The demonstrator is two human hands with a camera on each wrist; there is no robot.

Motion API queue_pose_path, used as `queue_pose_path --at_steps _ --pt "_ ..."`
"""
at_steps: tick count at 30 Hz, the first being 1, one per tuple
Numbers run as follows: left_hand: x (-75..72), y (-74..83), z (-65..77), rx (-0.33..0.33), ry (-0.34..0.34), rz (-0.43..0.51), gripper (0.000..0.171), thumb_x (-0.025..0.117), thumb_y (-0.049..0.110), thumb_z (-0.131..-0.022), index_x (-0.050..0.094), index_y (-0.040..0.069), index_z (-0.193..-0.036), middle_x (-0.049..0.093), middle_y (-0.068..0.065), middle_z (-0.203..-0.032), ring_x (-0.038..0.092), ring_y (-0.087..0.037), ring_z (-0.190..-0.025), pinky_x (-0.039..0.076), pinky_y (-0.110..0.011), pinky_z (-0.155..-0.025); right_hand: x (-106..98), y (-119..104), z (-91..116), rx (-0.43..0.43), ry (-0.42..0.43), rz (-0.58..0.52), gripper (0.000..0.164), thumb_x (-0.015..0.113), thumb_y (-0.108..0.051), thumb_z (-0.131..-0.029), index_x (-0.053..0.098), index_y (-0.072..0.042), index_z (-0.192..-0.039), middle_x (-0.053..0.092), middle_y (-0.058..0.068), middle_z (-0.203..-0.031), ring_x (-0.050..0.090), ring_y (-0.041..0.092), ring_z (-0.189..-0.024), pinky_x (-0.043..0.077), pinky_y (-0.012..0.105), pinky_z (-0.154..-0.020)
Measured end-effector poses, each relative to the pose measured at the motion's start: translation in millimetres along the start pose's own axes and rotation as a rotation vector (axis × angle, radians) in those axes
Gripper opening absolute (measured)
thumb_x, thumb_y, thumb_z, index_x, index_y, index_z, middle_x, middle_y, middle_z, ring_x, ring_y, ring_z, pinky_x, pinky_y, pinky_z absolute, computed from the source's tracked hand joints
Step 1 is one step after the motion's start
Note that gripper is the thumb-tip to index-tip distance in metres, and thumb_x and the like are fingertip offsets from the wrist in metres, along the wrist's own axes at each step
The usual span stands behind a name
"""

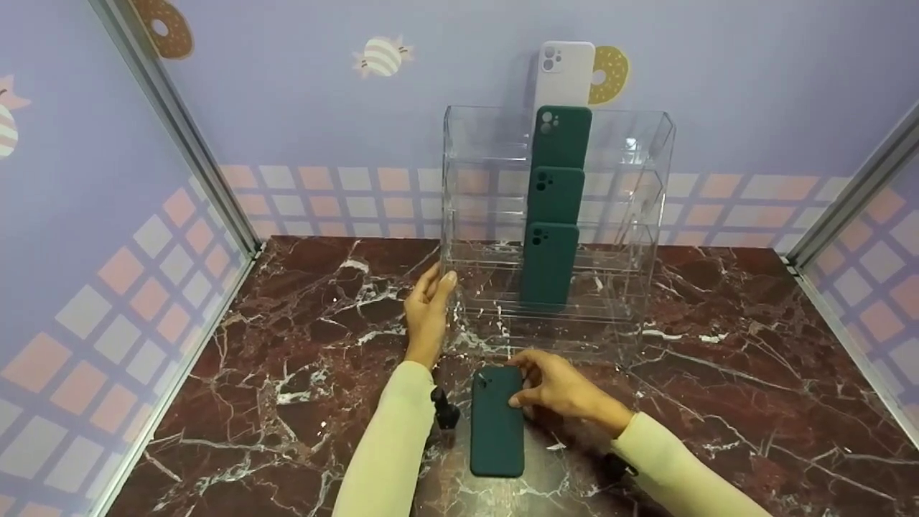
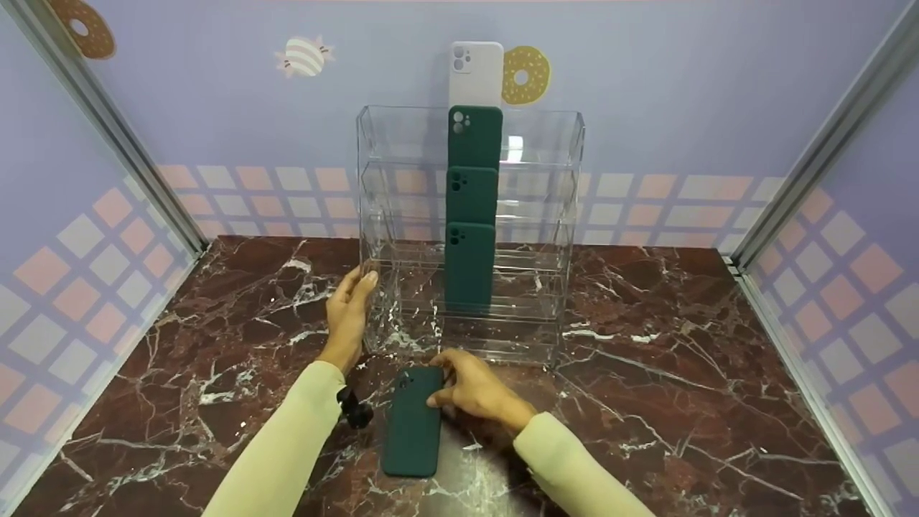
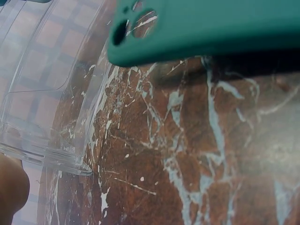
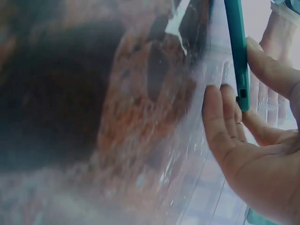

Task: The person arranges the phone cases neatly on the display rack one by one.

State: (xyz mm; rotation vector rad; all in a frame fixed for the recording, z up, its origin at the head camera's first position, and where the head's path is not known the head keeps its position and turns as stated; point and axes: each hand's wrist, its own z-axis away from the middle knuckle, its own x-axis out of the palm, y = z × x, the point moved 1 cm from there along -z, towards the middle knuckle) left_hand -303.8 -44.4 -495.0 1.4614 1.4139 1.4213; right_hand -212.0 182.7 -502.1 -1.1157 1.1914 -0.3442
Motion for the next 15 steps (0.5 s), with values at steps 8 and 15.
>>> queue_pose_path --at_steps 8,15 --pt "-1.5 -1.1 0.7 0.007 -0.017 -0.02 0.047 0.069 0.018 -0.103 0.062 0.001 -0.146 0.072 -0.017 -0.132 0.069 -0.026 -0.12 0.048 -0.049 -0.109 -14 -5 4 -0.101 0.017 -0.124 0.038 0.079 0.001 -0.094 0.066 0.004 -0.129 0.072 0.013 -0.1 0.071 0.021 -0.085 0.06 0.032 -0.072" --pt "-1.5 -0.9 0.7 0.003 -0.016 -0.014 0.048 0.07 0.018 -0.103 0.062 0.002 -0.147 0.072 -0.016 -0.131 0.07 -0.025 -0.119 0.048 -0.05 -0.109 -30 -17 6 -0.08 0.095 -0.159 0.032 0.073 0.003 -0.098 0.067 0.0 -0.129 0.066 0.013 -0.102 0.071 0.023 -0.091 0.061 0.039 -0.077"
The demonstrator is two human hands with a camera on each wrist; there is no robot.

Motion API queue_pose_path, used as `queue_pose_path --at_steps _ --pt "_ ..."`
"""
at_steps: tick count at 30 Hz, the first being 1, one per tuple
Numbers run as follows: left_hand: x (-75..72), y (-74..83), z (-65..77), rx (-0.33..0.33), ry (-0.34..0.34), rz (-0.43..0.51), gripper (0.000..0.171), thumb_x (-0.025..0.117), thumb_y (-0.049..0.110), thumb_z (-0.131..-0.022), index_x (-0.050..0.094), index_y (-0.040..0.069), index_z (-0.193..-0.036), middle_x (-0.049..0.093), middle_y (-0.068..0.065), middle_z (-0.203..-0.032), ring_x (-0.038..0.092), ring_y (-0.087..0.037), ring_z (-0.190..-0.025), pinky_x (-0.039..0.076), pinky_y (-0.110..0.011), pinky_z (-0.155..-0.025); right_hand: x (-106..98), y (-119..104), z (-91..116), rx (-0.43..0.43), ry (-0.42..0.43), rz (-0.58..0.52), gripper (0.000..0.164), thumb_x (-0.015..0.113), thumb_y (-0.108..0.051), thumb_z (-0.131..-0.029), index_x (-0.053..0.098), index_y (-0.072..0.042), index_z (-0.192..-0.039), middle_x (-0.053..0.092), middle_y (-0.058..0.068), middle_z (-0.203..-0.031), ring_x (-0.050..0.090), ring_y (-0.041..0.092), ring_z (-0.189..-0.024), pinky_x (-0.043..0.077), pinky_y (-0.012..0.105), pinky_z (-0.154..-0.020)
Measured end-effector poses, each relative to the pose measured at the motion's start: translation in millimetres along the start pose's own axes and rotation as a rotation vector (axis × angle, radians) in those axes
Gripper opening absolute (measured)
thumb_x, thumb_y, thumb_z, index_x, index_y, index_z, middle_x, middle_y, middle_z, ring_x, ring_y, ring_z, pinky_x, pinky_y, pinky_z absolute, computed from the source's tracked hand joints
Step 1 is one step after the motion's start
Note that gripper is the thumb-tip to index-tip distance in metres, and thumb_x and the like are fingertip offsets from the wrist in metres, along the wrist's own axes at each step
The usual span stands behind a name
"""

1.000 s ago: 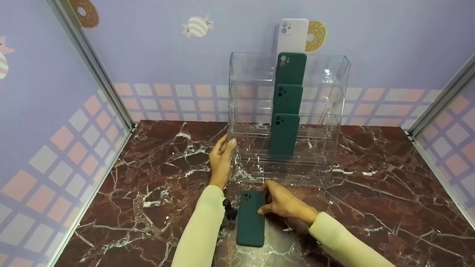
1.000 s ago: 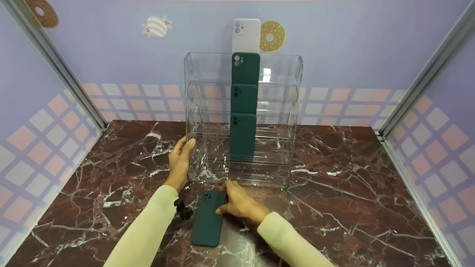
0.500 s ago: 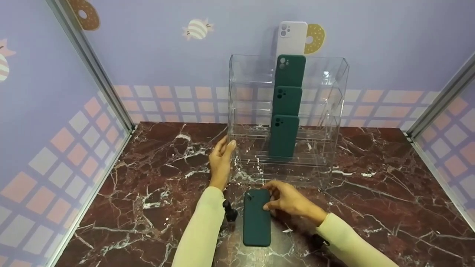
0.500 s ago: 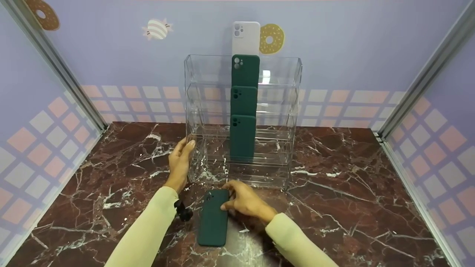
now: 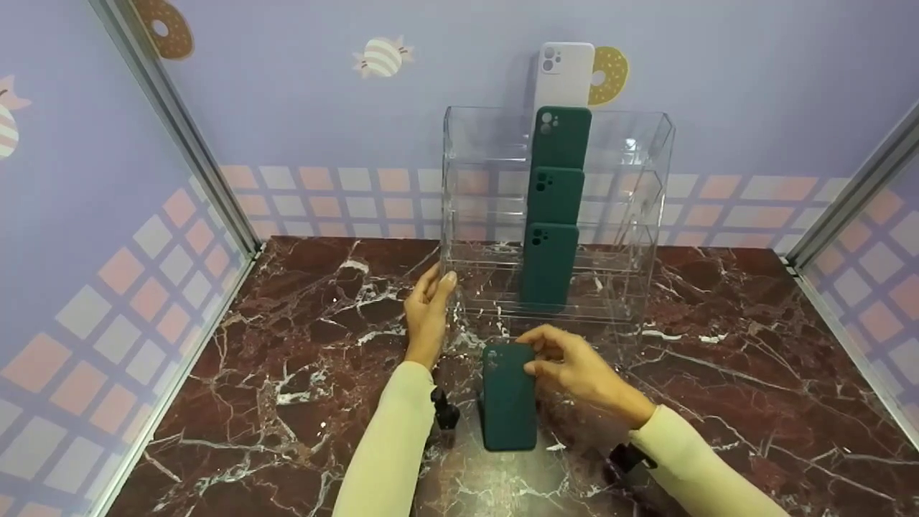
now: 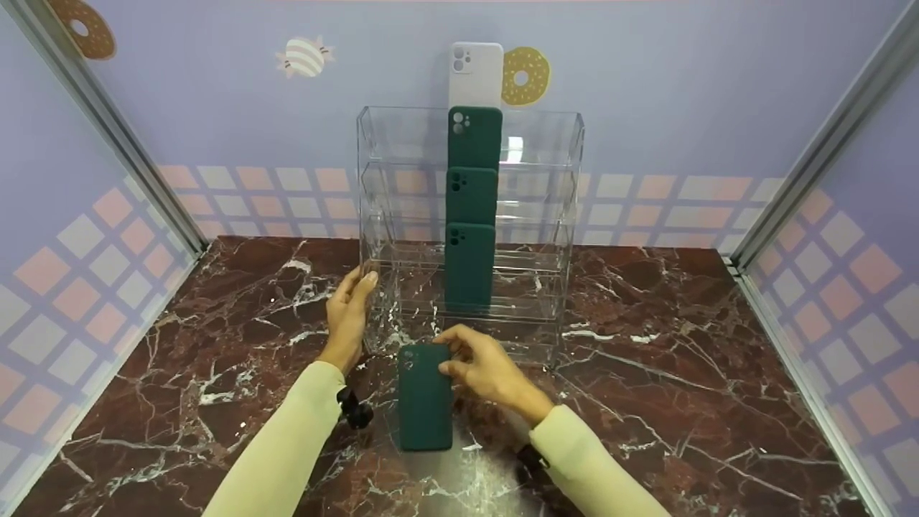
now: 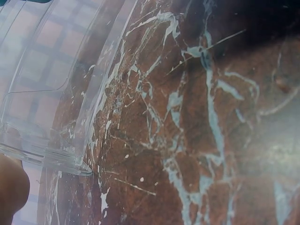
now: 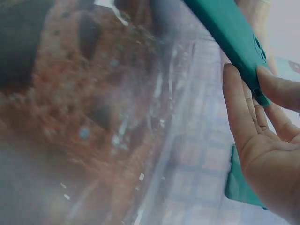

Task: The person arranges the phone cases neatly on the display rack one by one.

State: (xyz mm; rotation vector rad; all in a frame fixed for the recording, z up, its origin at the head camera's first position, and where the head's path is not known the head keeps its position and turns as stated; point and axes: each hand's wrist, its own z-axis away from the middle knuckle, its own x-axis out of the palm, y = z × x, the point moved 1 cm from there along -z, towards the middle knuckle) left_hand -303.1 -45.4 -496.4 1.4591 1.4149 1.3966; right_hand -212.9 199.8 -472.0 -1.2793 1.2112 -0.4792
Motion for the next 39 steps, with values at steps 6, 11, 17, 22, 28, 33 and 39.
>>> queue_pose_path --at_steps 6,11,17,22,28,33,39 --pt "-0.8 -0.2 0.7 -0.005 -0.009 -0.003 0.049 0.069 0.019 -0.103 0.06 0.001 -0.148 0.07 -0.02 -0.134 0.068 -0.03 -0.123 0.049 -0.045 -0.108 -16 -8 -2 -0.051 0.086 0.039 0.032 0.071 0.006 -0.097 0.068 0.0 -0.128 0.066 0.013 -0.099 0.073 0.028 -0.09 0.063 0.043 -0.076" --pt "-0.8 0.4 0.6 -0.012 0.001 -0.008 0.049 0.069 0.02 -0.103 0.061 0.002 -0.148 0.073 -0.015 -0.13 0.068 -0.031 -0.121 0.048 -0.049 -0.109 -30 -12 -3 -0.087 0.169 0.032 0.033 0.071 0.009 -0.096 0.068 0.002 -0.128 0.067 0.015 -0.099 0.072 0.027 -0.086 0.062 0.037 -0.073" --pt "0.6 1.1 -0.3 -0.016 0.016 0.001 0.047 0.07 0.019 -0.102 0.063 0.002 -0.146 0.074 -0.016 -0.129 0.071 -0.031 -0.116 0.046 -0.057 -0.109 -47 -17 -6 -0.098 0.267 -0.026 0.033 0.069 0.013 -0.096 0.067 0.004 -0.128 0.07 0.018 -0.103 0.074 0.023 -0.091 0.064 0.038 -0.077" --pt "1.1 0.4 -2.0 -0.002 0.024 0.007 0.045 0.07 0.017 -0.102 0.064 0.002 -0.144 0.073 -0.017 -0.13 0.07 -0.027 -0.118 0.048 -0.05 -0.109 -58 -19 -11 -0.107 0.347 0.032 0.032 0.07 0.01 -0.097 0.069 0.001 -0.128 0.071 0.015 -0.103 0.072 0.021 -0.094 0.06 0.028 -0.079" --pt "1.1 0.1 -1.9 -0.009 0.027 0.004 0.046 0.071 0.017 -0.101 0.064 0.002 -0.144 0.073 -0.017 -0.129 0.071 -0.024 -0.116 0.05 -0.046 -0.107 -64 -16 -17 -0.118 0.403 0.024 0.032 0.068 0.015 -0.096 0.069 0.003 -0.125 0.069 0.017 -0.103 0.072 0.019 -0.098 0.06 0.026 -0.083" --pt "0.5 -0.7 -2.6 -0.013 0.03 0.001 0.046 0.072 0.018 -0.101 0.064 0.003 -0.144 0.075 -0.015 -0.127 0.071 -0.025 -0.116 0.05 -0.046 -0.107 -67 -13 -22 -0.143 0.424 0.029 0.033 0.067 0.019 -0.095 0.07 0.004 -0.124 0.07 0.018 -0.102 0.072 0.014 -0.095 0.06 0.025 -0.081" --pt "1.4 -0.9 -2.2 -0.012 0.031 0.018 0.046 0.071 0.016 -0.101 0.064 0.001 -0.144 0.075 -0.016 -0.126 0.068 -0.039 -0.121 0.048 -0.053 -0.108 -68 -8 -26 -0.147 0.457 0.028 0.033 0.068 0.019 -0.093 0.071 0.004 -0.123 0.069 0.018 -0.102 0.071 0.011 -0.095 0.059 0.024 -0.079"
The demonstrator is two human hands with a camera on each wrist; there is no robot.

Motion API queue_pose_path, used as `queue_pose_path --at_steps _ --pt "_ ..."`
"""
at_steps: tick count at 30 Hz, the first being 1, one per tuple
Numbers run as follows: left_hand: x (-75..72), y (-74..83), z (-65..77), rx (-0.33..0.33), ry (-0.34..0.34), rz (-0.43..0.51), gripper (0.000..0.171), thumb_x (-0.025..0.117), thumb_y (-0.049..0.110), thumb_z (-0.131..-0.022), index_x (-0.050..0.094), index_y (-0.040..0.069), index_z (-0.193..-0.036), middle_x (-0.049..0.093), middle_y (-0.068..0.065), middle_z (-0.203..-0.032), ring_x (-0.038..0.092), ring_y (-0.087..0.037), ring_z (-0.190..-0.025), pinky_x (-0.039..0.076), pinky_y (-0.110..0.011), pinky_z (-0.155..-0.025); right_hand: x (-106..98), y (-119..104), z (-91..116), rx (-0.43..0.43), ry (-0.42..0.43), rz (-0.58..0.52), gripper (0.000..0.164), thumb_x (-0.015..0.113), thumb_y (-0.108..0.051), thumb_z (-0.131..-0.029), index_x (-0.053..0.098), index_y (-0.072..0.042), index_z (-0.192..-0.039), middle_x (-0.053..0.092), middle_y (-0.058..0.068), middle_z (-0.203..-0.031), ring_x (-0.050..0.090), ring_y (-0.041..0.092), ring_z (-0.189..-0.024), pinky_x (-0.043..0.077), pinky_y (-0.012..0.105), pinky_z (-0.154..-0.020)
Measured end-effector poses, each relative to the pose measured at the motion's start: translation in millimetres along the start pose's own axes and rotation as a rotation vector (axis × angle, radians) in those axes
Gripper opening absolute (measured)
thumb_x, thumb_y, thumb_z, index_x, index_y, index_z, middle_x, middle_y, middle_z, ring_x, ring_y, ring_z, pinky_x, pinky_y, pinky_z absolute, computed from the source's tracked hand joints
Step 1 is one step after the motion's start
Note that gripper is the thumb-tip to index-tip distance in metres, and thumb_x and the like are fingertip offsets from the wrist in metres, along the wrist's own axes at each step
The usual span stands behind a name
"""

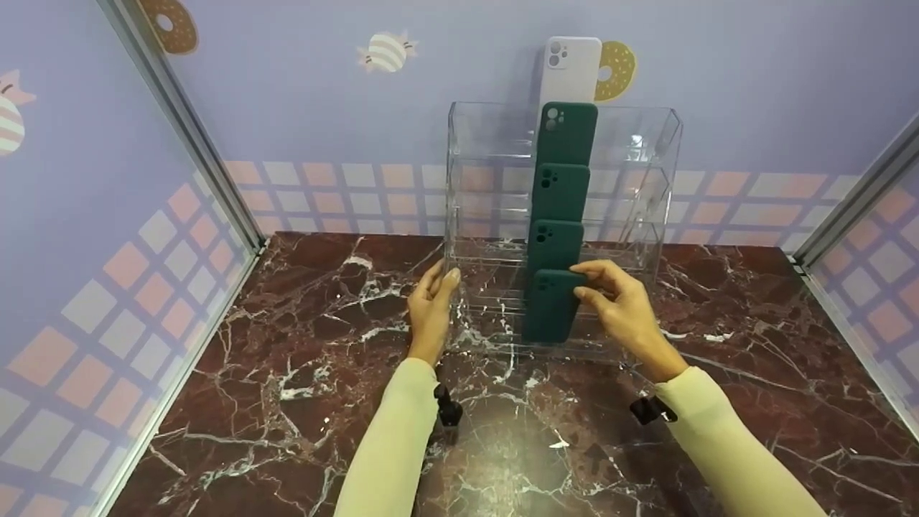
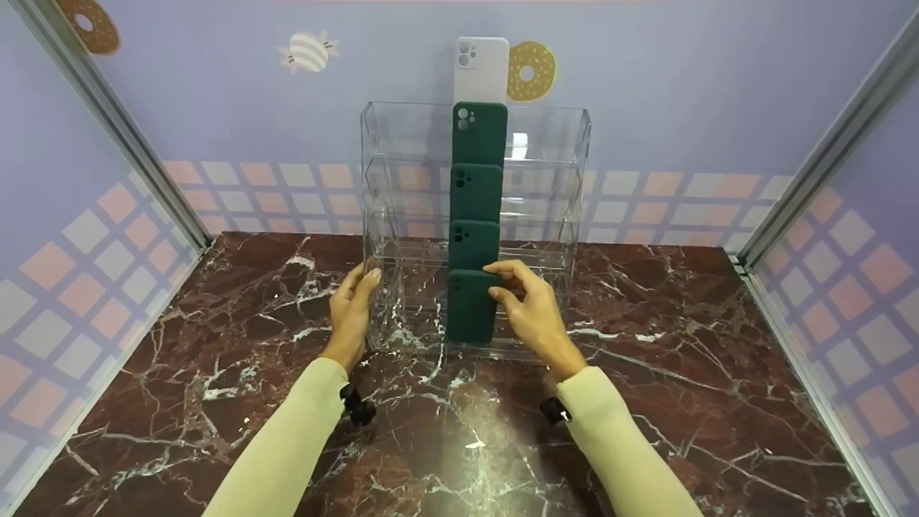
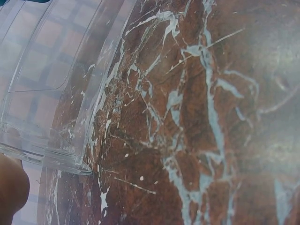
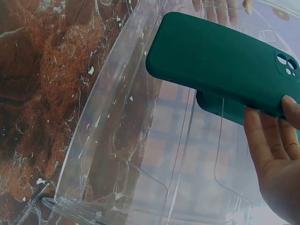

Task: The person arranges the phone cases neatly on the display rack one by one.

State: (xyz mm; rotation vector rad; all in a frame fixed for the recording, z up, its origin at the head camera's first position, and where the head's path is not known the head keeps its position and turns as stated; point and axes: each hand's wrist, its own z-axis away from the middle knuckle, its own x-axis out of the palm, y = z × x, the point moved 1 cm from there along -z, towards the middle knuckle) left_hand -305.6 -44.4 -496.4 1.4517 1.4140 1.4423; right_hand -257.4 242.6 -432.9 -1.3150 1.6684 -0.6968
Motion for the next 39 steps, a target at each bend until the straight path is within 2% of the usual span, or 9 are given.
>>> queue_pose_path --at_steps 3,10,15,26,34,39 --pt "0.7 0.2 -0.1 0.002 -0.002 0.018 0.046 0.071 0.015 -0.101 0.064 0.0 -0.144 0.075 -0.017 -0.126 0.067 -0.041 -0.121 0.047 -0.055 -0.108 1 2 -1 0.005 0.007 0.008 0.033 0.068 0.018 -0.094 0.071 0.003 -0.123 0.069 0.018 -0.103 0.07 0.011 -0.097 0.059 0.023 -0.08" --pt "-0.2 0.8 1.4 -0.003 -0.019 -0.018 0.047 0.071 0.019 -0.102 0.063 0.002 -0.145 0.074 -0.016 -0.129 0.07 -0.026 -0.12 0.047 -0.046 -0.11 4 9 2 0.035 0.005 0.02 0.032 0.069 0.015 -0.096 0.072 0.001 -0.124 0.069 0.018 -0.103 0.072 0.02 -0.098 0.059 0.024 -0.082" --pt "-0.2 0.1 1.5 0.005 -0.028 -0.009 0.047 0.069 0.018 -0.103 0.062 0.001 -0.146 0.073 -0.017 -0.129 0.069 -0.027 -0.121 0.045 -0.045 -0.113 7 12 4 0.051 -0.006 0.027 0.031 0.071 0.012 -0.096 0.072 0.0 -0.124 0.069 0.017 -0.105 0.072 0.024 -0.101 0.059 0.025 -0.084" --pt "0.2 0.3 0.9 0.018 -0.017 -0.002 0.045 0.07 0.016 -0.102 0.064 0.0 -0.144 0.074 -0.018 -0.127 0.07 -0.023 -0.116 0.049 -0.038 -0.106 10 14 4 0.076 -0.03 0.05 0.03 0.07 0.008 -0.099 0.072 -0.003 -0.127 0.069 0.016 -0.101 0.068 0.022 -0.09 0.056 0.024 -0.075" --pt "-0.2 1.1 2.4 0.021 -0.019 0.002 0.044 0.069 0.015 -0.102 0.064 0.0 -0.144 0.074 -0.018 -0.127 0.071 -0.02 -0.113 0.05 -0.033 -0.101 10 17 1 0.096 -0.048 0.037 0.032 0.068 0.01 -0.099 0.071 0.0 -0.129 0.071 0.019 -0.107 0.072 0.027 -0.1 0.061 0.027 -0.081" --pt "-0.9 0.9 2.0 0.019 -0.024 0.012 0.046 0.069 0.015 -0.102 0.062 0.0 -0.145 0.073 -0.018 -0.131 0.07 -0.023 -0.117 0.05 -0.038 -0.106 11 18 1 0.084 -0.036 0.064 0.035 0.07 0.008 -0.098 0.071 -0.002 -0.131 0.071 0.018 -0.111 0.073 0.027 -0.101 0.061 0.026 -0.081"
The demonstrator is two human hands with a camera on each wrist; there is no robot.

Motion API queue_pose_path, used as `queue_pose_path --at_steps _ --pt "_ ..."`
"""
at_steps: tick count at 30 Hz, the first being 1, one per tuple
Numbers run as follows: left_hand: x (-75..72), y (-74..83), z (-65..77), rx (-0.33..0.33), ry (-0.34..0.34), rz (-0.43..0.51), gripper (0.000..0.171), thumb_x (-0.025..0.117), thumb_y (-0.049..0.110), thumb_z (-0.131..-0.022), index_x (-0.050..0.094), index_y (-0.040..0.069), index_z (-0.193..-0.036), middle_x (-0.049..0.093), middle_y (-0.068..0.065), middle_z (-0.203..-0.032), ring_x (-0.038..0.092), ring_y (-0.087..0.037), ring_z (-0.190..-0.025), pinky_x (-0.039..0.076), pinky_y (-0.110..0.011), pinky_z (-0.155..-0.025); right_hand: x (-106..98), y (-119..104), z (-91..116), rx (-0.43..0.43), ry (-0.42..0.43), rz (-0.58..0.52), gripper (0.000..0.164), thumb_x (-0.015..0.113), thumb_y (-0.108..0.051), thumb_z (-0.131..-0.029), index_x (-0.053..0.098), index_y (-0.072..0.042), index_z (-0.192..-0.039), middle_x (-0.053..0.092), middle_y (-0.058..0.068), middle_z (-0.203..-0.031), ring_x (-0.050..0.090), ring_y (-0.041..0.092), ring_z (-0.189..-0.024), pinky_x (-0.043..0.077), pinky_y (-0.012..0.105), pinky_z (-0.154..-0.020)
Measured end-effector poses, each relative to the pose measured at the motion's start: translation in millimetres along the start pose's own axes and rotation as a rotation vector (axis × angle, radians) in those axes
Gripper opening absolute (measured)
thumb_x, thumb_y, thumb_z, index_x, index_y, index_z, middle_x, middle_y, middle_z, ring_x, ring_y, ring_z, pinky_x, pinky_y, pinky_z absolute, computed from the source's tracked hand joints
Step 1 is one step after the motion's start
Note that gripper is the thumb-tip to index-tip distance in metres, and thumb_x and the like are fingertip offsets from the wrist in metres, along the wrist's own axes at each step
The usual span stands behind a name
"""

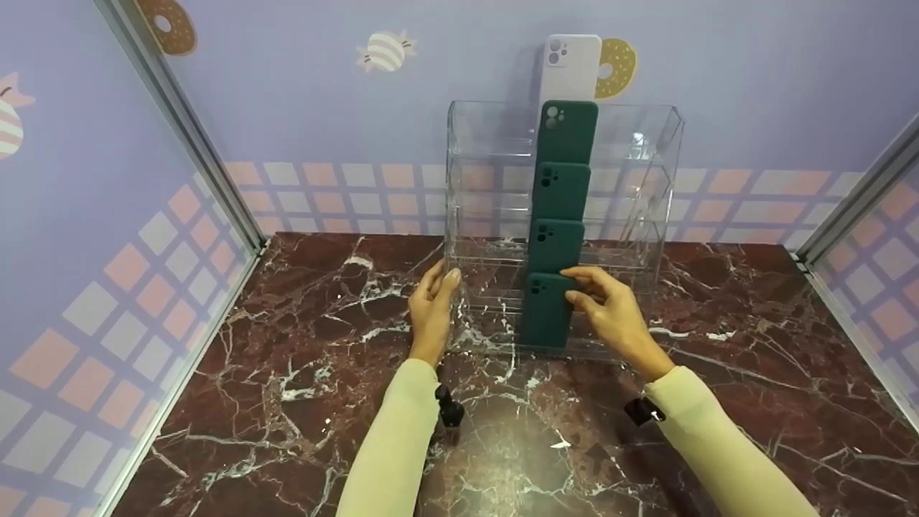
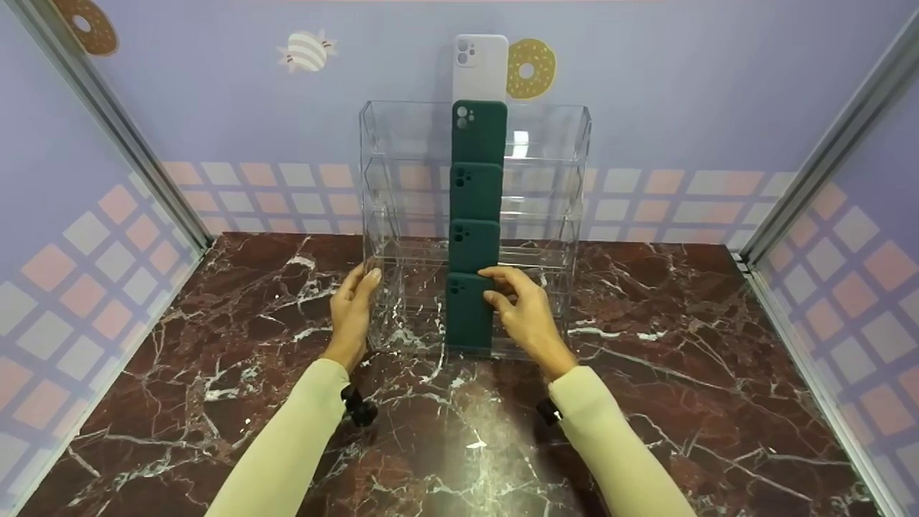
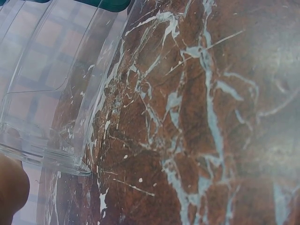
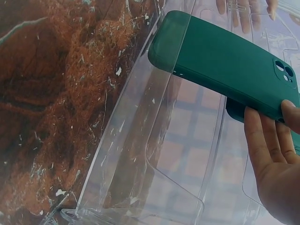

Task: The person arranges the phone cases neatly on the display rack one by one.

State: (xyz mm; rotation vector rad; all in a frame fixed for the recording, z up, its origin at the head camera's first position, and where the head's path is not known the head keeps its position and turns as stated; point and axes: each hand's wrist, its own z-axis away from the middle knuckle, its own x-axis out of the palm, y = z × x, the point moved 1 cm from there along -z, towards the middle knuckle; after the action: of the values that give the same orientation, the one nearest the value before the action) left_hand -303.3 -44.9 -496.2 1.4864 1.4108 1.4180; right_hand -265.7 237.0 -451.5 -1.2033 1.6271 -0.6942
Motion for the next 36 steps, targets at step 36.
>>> queue_pose_path --at_steps 36 --pt "-1.9 -2.2 -0.3 -0.015 0.001 -0.077 0.046 0.069 0.021 -0.104 0.063 0.002 -0.145 0.074 -0.015 -0.129 0.069 -0.027 -0.122 0.05 -0.04 -0.107 -18 -6 13 -0.103 0.157 0.125 0.037 0.079 0.003 -0.093 0.074 -0.002 -0.129 0.069 0.015 -0.111 0.066 0.02 -0.095 0.055 0.017 -0.079"
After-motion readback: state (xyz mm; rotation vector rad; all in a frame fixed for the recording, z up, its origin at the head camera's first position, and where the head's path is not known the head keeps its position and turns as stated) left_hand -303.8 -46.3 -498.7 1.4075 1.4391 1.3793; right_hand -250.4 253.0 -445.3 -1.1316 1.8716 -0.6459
